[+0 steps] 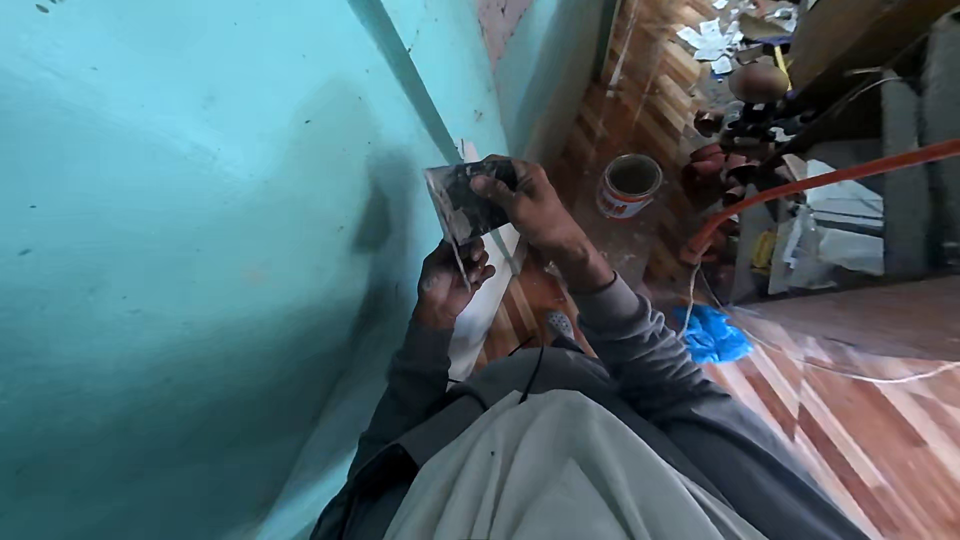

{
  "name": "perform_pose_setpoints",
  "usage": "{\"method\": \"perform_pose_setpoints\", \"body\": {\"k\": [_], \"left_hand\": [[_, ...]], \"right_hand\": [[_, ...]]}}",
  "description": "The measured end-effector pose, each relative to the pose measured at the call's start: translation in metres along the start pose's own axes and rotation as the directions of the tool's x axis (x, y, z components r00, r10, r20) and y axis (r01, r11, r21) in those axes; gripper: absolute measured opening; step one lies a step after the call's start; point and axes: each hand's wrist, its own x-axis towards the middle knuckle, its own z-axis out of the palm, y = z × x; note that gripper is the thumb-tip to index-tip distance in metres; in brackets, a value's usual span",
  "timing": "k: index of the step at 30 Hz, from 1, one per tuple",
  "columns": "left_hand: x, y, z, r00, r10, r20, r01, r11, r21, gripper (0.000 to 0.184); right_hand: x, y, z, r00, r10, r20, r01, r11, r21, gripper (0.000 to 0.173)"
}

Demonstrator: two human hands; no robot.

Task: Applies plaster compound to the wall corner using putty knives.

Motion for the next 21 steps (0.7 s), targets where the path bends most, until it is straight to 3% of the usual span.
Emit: {"method": "perform_pose_setpoints", "body": {"k": [2,5,7,10,12,15,19,21], "left_hand": [[0.001,0.0,0.003,0.999,0.025,0.034,-0.025,1.0,-0.005,0.046],[0.01,-0.008,0.001,0.96,0.098,0.263,-0.079,0.994,-0.082,0.042],[0.015,-0.016,0.004,0.944,0.129,0.305,-0.101,0.989,-0.106,0.038],[0.019,-0.023,0.011,0.95,0.151,0.274,-0.113,0.983,-0.148,0.03],[0.019,-0.023,0.015,0.955,0.181,0.236,-0.142,0.975,-0.17,0.036],[0.019,-0.017,0.02,0.981,0.183,0.07,-0.166,0.966,-0.198,0.034],[0.024,-0.011,0.028,0.975,0.201,0.095,-0.189,0.975,-0.12,0.05],[0.022,-0.011,0.027,0.975,0.223,-0.024,-0.224,0.967,-0.121,0.047]], "right_hand": [[-0.005,-0.003,-0.007,0.996,0.044,-0.073,-0.04,0.998,0.055,0.021],[-0.01,-0.019,-0.007,0.976,0.138,-0.17,-0.11,0.98,0.164,0.019],[0.014,0.001,-0.013,0.966,0.165,-0.197,-0.099,0.946,0.308,0.018],[0.033,0.021,-0.02,0.974,0.125,-0.19,-0.056,0.941,0.333,0.018],[0.03,0.02,-0.019,0.987,0.064,-0.15,-0.029,0.974,0.226,0.017],[0.004,0.017,-0.016,0.996,-0.058,-0.068,0.063,0.996,0.062,0.016],[-0.025,0.01,-0.006,0.999,-0.022,-0.029,0.023,0.998,0.06,0.017],[-0.032,0.019,-0.002,0.999,-0.024,-0.046,0.026,0.999,0.045,0.016]]}}
